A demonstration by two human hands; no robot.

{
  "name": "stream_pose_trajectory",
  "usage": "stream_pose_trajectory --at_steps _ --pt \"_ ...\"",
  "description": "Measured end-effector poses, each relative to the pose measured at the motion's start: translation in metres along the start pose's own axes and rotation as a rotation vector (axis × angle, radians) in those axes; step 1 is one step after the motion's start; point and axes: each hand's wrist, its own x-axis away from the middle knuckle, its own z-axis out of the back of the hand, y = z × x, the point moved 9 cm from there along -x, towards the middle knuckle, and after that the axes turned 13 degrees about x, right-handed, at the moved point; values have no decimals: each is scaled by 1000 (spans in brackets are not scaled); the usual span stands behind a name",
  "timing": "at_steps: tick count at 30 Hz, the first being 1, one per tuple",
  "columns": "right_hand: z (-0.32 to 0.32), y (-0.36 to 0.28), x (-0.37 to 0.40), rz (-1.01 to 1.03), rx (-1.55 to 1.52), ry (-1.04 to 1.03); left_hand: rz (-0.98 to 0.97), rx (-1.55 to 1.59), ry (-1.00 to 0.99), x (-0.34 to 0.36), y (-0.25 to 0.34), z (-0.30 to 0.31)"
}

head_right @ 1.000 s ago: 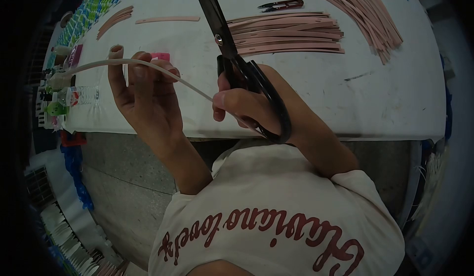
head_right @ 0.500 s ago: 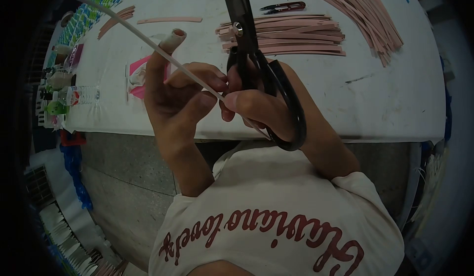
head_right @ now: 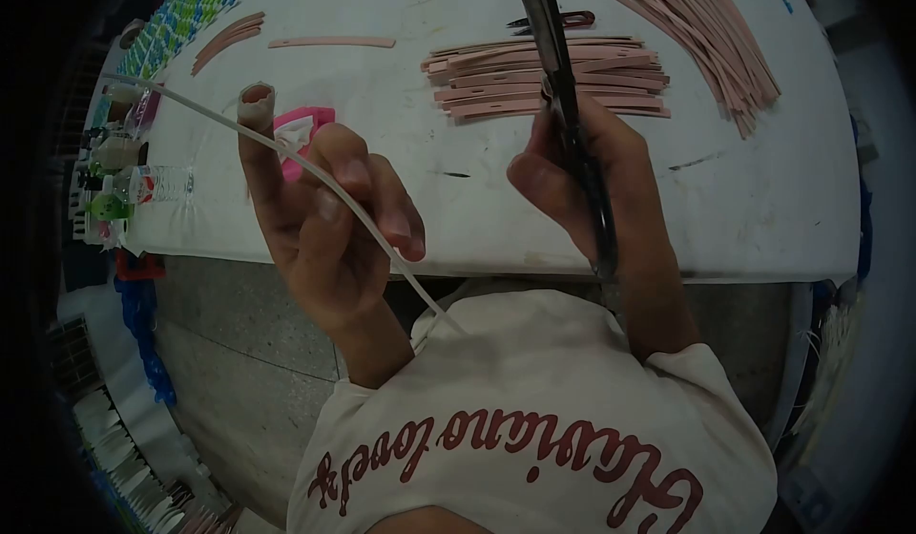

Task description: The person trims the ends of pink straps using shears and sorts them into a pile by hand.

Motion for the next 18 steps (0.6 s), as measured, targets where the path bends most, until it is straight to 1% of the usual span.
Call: stream_pose_trajectory --at_steps 1,3,5,7,8,11,13,18 --pt "2 -1 2 -6 10 12 21 2 -56 -1 -5 -5" --pt "-5 -14 5 91 -40 7 63 -14 -91 0 -16 -12" --pt "-6 -21 6 78 -81 1 103 -44 -125 3 -24 -21" --pt "-12 -22 6 79 -147 -46 138 138 13 5 -30 -18" --pt "-13 -23 6 78 -148 -46 139 138 14 5 -30 -18" --pt "-12 -26 6 94 -160 -22 116 109 -32 4 -27 -19" --pt "-11 -26 6 111 -161 -17 111 -57 -132 3 -26 -23" --pt "-9 -27 7 115 -141 -4 113 -53 -113 3 -26 -24"
